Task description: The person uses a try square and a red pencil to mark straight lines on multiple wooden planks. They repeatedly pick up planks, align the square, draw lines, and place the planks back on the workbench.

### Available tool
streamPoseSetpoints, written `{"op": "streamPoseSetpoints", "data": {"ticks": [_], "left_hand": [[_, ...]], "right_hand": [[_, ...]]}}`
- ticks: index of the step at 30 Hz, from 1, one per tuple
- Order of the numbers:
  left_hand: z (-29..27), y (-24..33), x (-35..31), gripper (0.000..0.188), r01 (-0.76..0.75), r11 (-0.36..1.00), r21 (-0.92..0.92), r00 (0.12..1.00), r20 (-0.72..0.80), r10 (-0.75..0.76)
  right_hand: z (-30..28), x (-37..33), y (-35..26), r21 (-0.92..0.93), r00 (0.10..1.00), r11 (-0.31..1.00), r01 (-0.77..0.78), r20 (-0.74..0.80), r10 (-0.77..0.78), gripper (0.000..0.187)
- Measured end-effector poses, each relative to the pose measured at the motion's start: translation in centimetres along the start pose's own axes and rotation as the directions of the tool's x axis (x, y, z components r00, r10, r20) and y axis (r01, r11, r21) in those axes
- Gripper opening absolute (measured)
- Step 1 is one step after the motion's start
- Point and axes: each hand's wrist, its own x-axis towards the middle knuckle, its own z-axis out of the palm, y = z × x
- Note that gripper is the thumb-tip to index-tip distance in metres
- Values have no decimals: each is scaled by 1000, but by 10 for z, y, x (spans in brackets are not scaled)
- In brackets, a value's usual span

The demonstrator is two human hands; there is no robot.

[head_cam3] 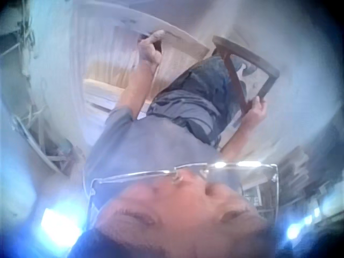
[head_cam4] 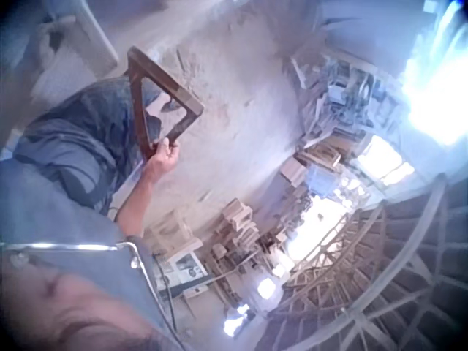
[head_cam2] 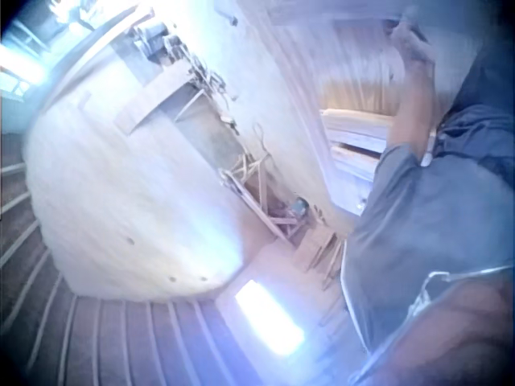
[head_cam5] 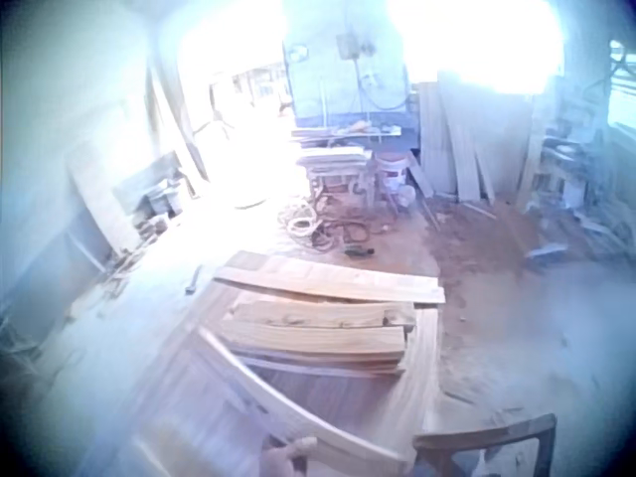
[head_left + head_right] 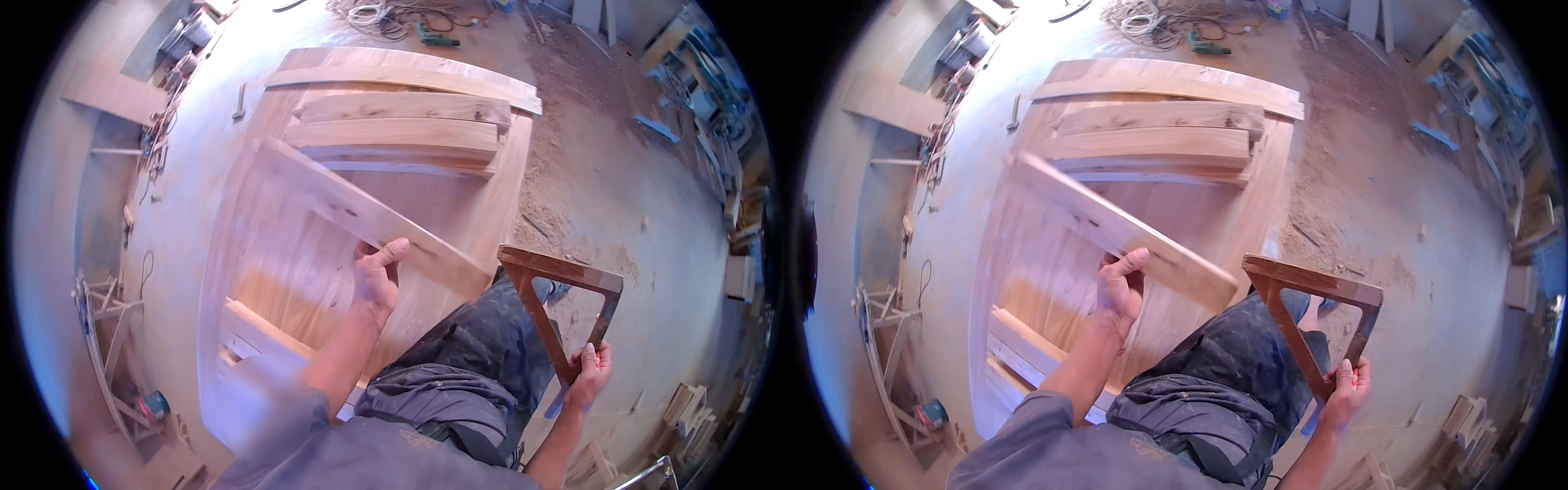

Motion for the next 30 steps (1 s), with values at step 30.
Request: {"op": "streamPoseSetpoints", "data": {"ticks": [30], "left_hand": [[-7, -10, 47, 89, -609, -361, 706, 792, 569, -222]], "right_hand": [[-8, -34, 27, -9, 990, 992, -128, -64, 127, 9]]}}
